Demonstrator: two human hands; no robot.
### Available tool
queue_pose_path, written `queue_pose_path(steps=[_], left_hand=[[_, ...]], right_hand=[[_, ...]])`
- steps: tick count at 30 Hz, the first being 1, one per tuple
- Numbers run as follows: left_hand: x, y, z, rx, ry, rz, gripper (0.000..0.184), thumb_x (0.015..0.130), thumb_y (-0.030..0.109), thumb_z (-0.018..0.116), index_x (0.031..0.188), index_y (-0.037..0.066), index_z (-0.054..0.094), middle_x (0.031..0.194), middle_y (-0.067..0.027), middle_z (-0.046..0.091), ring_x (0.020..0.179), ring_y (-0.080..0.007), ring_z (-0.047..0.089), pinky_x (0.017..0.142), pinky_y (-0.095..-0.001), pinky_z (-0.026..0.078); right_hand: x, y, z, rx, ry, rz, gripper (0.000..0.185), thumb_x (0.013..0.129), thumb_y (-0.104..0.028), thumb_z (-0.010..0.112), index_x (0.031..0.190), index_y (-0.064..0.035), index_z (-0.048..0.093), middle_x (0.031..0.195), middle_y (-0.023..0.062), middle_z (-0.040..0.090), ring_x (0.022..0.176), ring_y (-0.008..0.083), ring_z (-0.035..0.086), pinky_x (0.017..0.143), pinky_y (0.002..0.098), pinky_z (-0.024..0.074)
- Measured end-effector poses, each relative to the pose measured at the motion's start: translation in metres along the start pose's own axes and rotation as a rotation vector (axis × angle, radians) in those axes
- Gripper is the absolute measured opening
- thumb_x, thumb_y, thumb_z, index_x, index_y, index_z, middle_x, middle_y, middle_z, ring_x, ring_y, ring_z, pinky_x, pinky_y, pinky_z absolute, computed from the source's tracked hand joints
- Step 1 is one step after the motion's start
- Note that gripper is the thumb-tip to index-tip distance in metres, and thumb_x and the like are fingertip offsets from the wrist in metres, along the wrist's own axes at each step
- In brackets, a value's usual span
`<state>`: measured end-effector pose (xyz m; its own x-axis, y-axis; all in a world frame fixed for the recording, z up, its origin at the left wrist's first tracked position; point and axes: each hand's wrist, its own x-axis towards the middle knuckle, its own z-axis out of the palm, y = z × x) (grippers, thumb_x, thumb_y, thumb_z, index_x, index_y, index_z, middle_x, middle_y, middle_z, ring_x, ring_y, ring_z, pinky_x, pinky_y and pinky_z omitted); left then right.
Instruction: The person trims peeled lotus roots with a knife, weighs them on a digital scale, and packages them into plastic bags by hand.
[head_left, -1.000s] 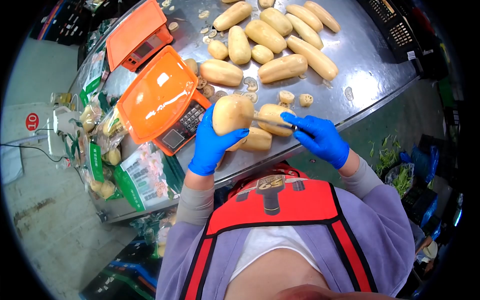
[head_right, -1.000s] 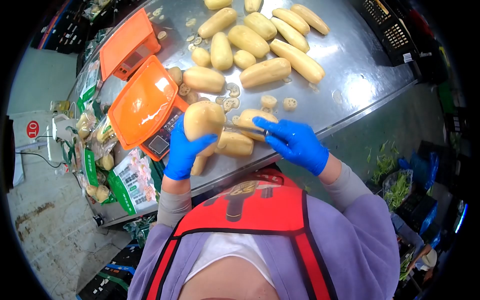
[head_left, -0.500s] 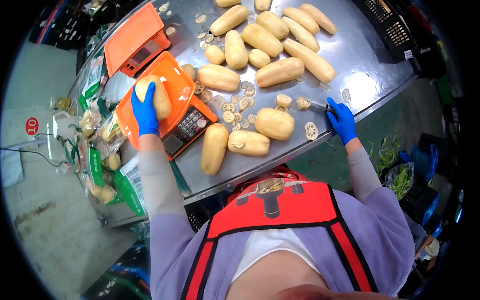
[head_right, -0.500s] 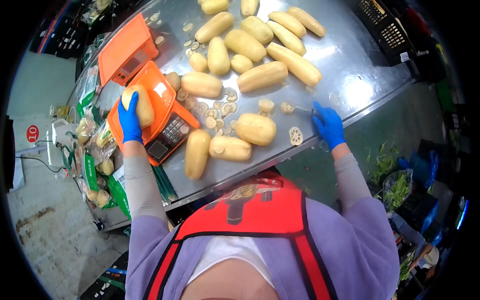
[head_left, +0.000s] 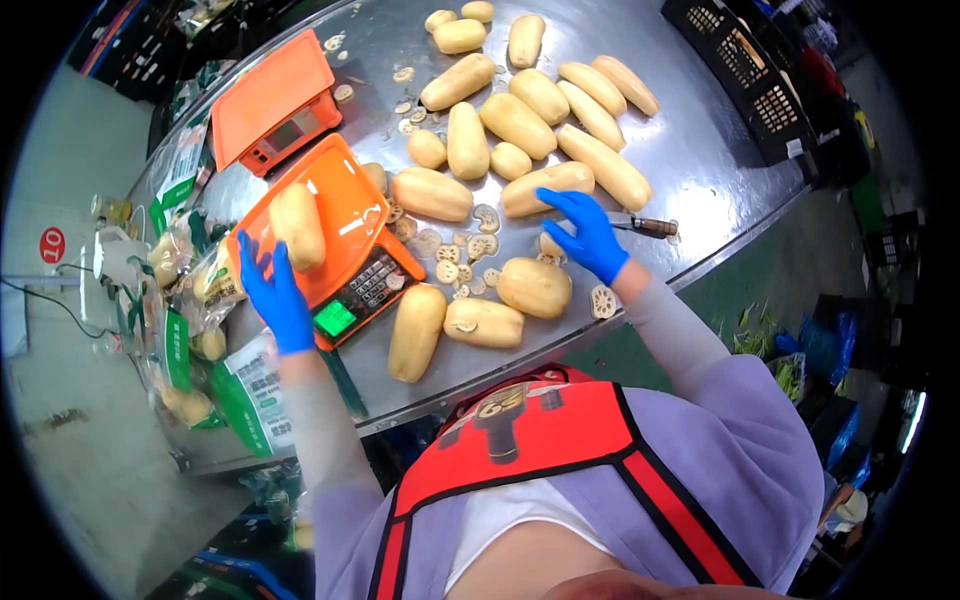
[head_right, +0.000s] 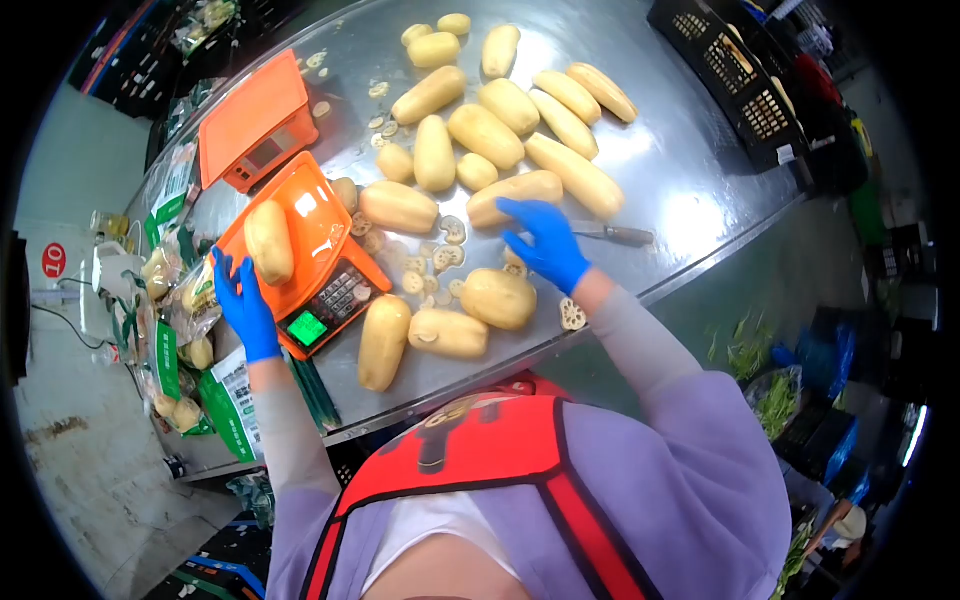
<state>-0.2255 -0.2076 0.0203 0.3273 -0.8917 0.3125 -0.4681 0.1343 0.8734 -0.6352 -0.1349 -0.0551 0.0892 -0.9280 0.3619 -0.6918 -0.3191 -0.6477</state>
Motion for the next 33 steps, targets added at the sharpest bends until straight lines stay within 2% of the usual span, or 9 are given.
queue_pose_path(steps=[4, 8, 10, 13, 15, 19, 25, 29, 33], left_hand=[[-0.055, -0.026, -0.047, -0.06, 0.152, -0.149, 0.056, 0.086, 0.009, 0.061, 0.137, 0.004, 0.038, 0.133, -0.013, 0.045, 0.108, -0.0214, 0.048, 0.093, -0.0331, 0.039], [-0.106, -0.074, -0.103, 0.239, 0.202, -0.199, 0.062, 0.083, 0.015, 0.065, 0.137, 0.003, 0.038, 0.133, -0.014, 0.045, 0.115, -0.0262, 0.046, 0.097, -0.0378, 0.036], [-0.13, -0.092, -0.119, 0.592, 0.146, -0.126, 0.064, 0.082, 0.019, 0.066, 0.136, 0.001, 0.038, 0.135, -0.0182, 0.044, 0.119, -0.0326, 0.045, 0.099, -0.0406, 0.035], [-0.157, -0.12, -0.124, 0.674, 0.099, -0.149, 0.065, 0.081, 0.022, 0.068, 0.135, 0.0, 0.039, 0.135, -0.0224, 0.043, 0.122, -0.0366, 0.043, 0.101, -0.043, 0.034], [-0.168, -0.129, -0.121, 0.642, 0.083, -0.179, 0.065, 0.082, 0.027, 0.067, 0.135, 0.002, 0.04, 0.134, -0.0254, 0.043, 0.123, -0.0383, 0.041, 0.102, -0.0444, 0.032], [-0.171, -0.125, -0.113, 0.923, 0.062, -0.131, 0.061, 0.084, 0.035, 0.062, 0.135, 0.006, 0.042, 0.134, -0.0271, 0.042, 0.123, -0.0411, 0.04, 0.103, -0.0477, 0.03], [-0.17, -0.122, -0.108, 0.928, 0.078, -0.172, 0.063, 0.082, 0.034, 0.064, 0.135, 0.008, 0.042, 0.136, -0.0252, 0.04, 0.125, -0.0408, 0.039, 0.103, -0.0472, 0.031], [-0.169, -0.12, -0.107, 0.96, 0.079, -0.18, 0.064, 0.082, 0.036, 0.063, 0.135, 0.008, 0.041, 0.134, -0.027, 0.041, 0.123, -0.0416, 0.04, 0.102, -0.0483, 0.031], [-0.17, -0.13, -0.111, 0.961, 0.095, -0.145, 0.066, 0.08, 0.038, 0.065, 0.135, 0.008, 0.043, 0.133, -0.0267, 0.042, 0.122, -0.041, 0.041, 0.102, -0.0482, 0.032]], right_hand=[[0.081, -0.019, 0.064, 0.027, -0.079, -0.182, 0.045, 0.078, -0.026, 0.065, 0.12, -0.0126, 0.056, 0.11, 0.0146, 0.058, 0.101, 0.0332, 0.055, 0.088, 0.0415, 0.0441], [0.149, -0.018, 0.142, -0.06, -0.13, -0.297, 0.059, 0.076, -0.034, 0.066, 0.127, -0.0121, 0.047, 0.117, 0.0196, 0.054, 0.106, 0.036, 0.052, 0.09, 0.0436, 0.0432], [0.176, -0.036, 0.156, -0.176, -0.273, -0.253, 0.065, 0.075, -0.034, 0.065, 0.131, -0.011, 0.041, 0.126, 0.0207, 0.048, 0.112, 0.0363, 0.049, 0.092, 0.0434, 0.0428], [0.203, -0.054, 0.18, -0.247, -0.37, -0.248, 0.06, 0.077, -0.031, 0.062, 0.129, -0.0105, 0.042, 0.131, 0.0211, 0.043, 0.116, 0.0375, 0.048, 0.092, 0.043, 0.0429], [0.216, -0.067, 0.182, -0.224, -0.649, 0.024, 0.053, 0.082, -0.032, 0.057, 0.128, -0.011, 0.043, 0.13, 0.0216, 0.045, 0.113, 0.0378, 0.051, 0.091, 0.0431, 0.0443], [0.228, -0.076, 0.167, -0.281, -0.883, 0.002, 0.046, 0.085, -0.032, 0.051, 0.127, -0.0123, 0.045, 0.126, 0.0211, 0.05, 0.106, 0.0358, 0.057, 0.088, 0.0435, 0.0462], [0.2, -0.017, 0.151, -0.243, -0.432, -0.298, 0.059, 0.074, -0.027, 0.061, 0.129, -0.0177, 0.045, 0.117, 0.015, 0.056, 0.098, 0.0326, 0.06, 0.085, 0.0421, 0.0463], [0.194, -0.018, 0.148, -0.413, -0.35, -0.33, 0.055, 0.076, -0.025, 0.059, 0.129, -0.0216, 0.046, 0.122, 0.0133, 0.054, 0.1, 0.0322, 0.059, 0.085, 0.0458, 0.0443], [0.195, -0.018, 0.156, -0.604, -0.495, -0.214, 0.058, 0.078, -0.031, 0.057, 0.133, -0.025, 0.042, 0.134, 0.0099, 0.046, 0.124, 0.0291, 0.042, 0.101, 0.0497, 0.0291]])
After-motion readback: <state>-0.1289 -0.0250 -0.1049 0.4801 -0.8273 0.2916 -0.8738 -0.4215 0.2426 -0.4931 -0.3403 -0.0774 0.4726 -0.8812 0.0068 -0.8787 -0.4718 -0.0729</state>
